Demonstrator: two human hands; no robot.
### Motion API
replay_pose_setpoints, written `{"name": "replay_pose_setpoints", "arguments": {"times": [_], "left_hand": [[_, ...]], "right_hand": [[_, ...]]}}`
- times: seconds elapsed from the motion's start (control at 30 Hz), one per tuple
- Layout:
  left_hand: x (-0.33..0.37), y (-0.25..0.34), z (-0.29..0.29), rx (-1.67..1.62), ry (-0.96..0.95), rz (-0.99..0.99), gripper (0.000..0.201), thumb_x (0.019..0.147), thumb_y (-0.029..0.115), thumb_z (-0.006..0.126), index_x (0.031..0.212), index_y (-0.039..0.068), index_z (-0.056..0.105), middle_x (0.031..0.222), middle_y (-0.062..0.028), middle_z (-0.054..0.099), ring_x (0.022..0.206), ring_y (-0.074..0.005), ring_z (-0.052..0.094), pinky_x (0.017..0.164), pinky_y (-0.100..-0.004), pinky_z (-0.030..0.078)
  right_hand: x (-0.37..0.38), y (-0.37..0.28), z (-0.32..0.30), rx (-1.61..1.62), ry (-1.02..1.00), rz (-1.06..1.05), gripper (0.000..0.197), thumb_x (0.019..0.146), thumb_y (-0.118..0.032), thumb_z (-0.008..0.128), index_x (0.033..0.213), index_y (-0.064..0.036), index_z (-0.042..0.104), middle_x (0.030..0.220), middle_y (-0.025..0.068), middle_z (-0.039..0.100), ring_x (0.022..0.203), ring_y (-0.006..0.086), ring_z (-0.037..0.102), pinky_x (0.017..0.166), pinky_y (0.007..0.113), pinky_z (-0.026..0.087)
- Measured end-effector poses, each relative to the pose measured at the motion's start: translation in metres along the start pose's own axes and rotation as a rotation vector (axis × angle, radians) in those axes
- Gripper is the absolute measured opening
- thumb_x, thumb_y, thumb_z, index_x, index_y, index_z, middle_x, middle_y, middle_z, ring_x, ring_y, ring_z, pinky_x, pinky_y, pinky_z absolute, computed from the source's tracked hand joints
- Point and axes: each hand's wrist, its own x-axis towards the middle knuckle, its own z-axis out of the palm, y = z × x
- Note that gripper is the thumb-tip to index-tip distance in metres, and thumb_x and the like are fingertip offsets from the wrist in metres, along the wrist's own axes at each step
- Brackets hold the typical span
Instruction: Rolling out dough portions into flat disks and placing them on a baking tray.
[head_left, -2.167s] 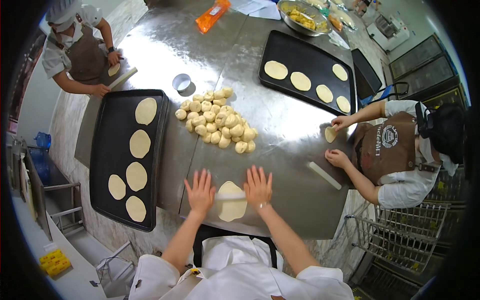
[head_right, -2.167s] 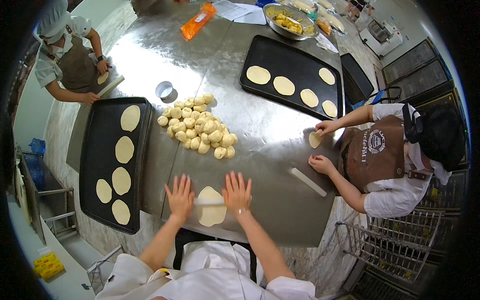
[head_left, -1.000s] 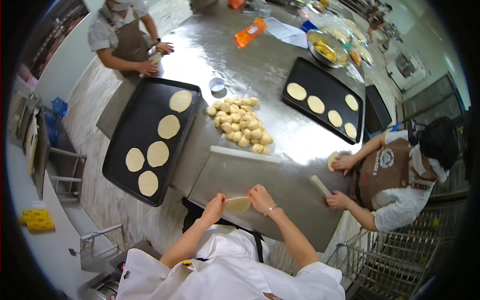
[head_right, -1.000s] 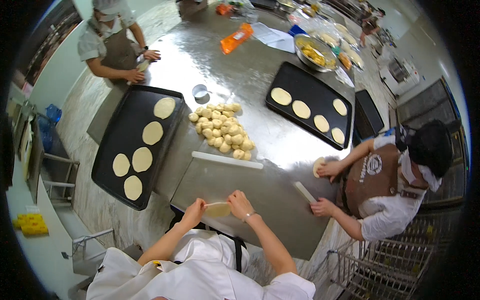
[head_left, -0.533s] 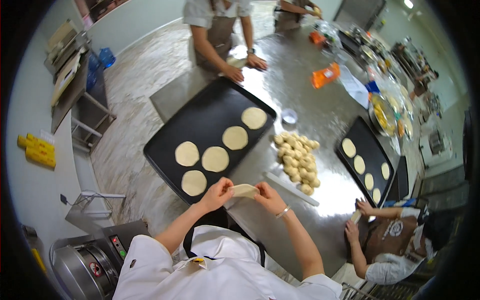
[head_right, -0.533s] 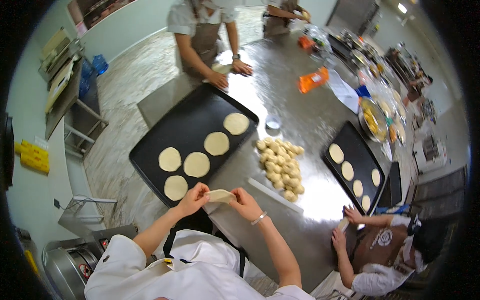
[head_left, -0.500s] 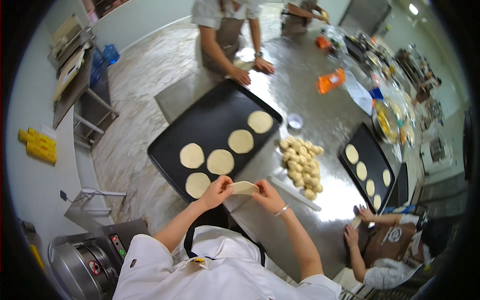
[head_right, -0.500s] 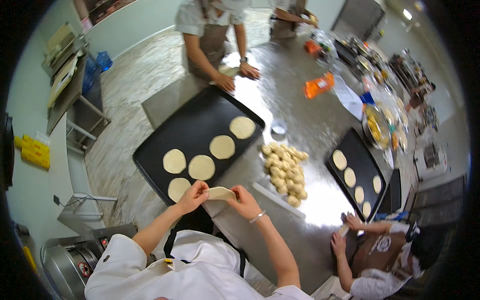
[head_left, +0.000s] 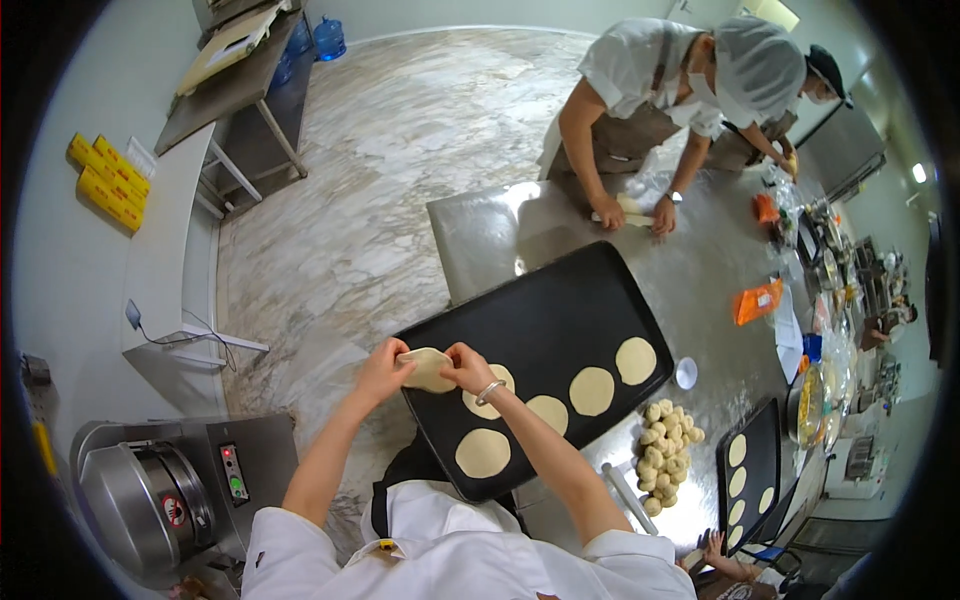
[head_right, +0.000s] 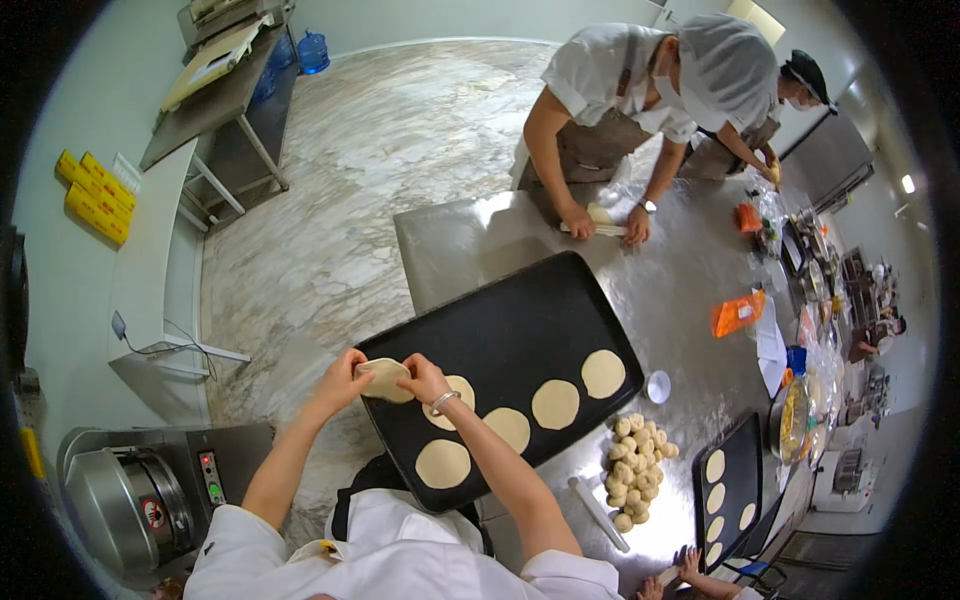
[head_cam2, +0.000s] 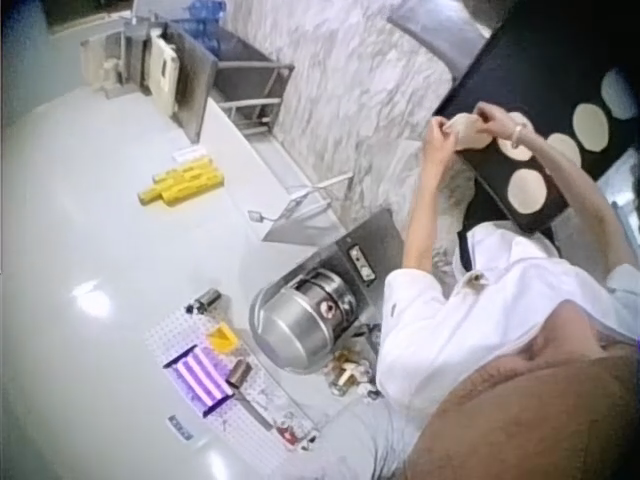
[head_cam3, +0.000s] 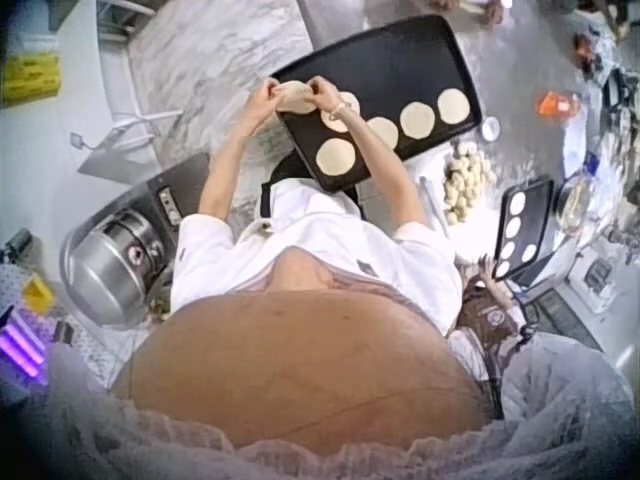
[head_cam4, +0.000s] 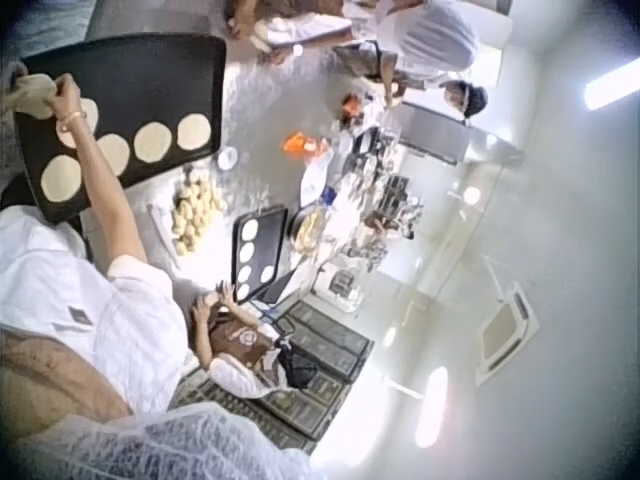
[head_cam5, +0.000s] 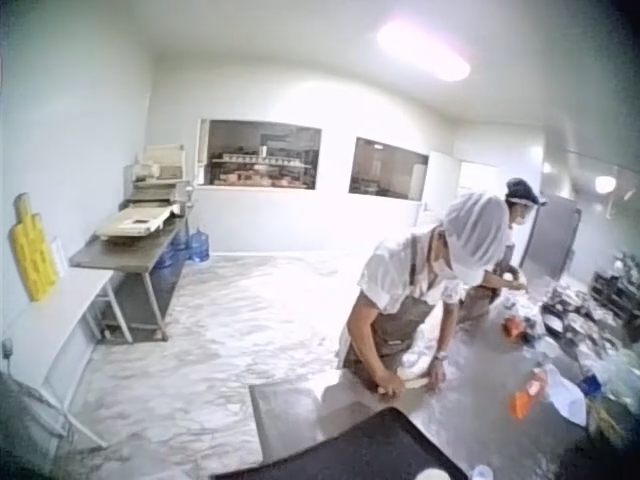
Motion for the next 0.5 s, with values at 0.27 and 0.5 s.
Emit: {"name": "replay_pose_setpoints", "arguments": {"times": [0.27,0.5], "left_hand": [[0.033,-0.007,0.039,0.275,0.269,0.173,0.031,0.086,0.018,0.078,0.103,0.005,0.055,0.098,-0.0150,0.062,0.088,-0.0383,0.065,0.072,-0.0479,0.053],[0.030,0.002,0.049,0.268,0.275,0.110,0.033,0.086,0.017,0.077,0.110,0.004,0.057,0.105,-0.0152,0.063,0.097,-0.0385,0.063,0.082,-0.0470,0.052]], "right_hand": [[0.029,-0.001,0.019,-0.318,0.392,-0.066,0.030,0.085,-0.028,0.077,0.094,-0.0025,0.065,0.082,0.0153,0.070,0.075,0.0336,0.070,0.069,0.043,0.055],[0.026,-0.011,0.038,-0.451,0.560,-0.017,0.025,0.087,-0.026,0.073,0.094,-0.0043,0.062,0.086,0.0163,0.068,0.077,0.0380,0.068,0.069,0.048,0.054]]}}
